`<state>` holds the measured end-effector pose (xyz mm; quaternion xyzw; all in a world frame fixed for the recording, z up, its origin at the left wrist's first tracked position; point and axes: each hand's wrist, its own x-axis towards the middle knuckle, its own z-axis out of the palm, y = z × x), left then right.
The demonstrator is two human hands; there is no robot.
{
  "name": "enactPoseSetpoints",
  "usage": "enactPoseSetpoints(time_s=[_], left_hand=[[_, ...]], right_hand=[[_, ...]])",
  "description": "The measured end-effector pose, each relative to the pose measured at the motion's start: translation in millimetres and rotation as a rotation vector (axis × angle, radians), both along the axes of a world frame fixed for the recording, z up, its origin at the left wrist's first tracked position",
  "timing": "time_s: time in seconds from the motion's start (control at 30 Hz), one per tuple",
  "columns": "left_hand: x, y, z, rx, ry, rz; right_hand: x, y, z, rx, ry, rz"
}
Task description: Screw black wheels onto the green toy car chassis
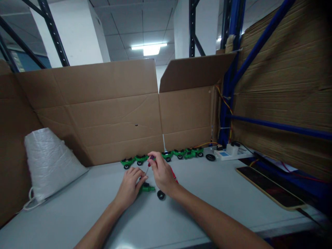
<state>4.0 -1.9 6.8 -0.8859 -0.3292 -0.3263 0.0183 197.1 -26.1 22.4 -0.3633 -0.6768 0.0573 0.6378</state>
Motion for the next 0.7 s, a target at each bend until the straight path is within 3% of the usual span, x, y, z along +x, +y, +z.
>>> enactPoseSetpoints(time_s=[0.33, 0.7], left_hand=[[0.5, -1.4, 2.3, -0.005, 0.02, 0.019], [0.4, -2.6, 4.7, -0.013, -0.012, 0.017]], right_hand=[[3.4, 5.4, -4.7, -0.113, 0.063, 0.0], [3.6, 7.4, -7.1, -0.143, 0.084, -0.003]])
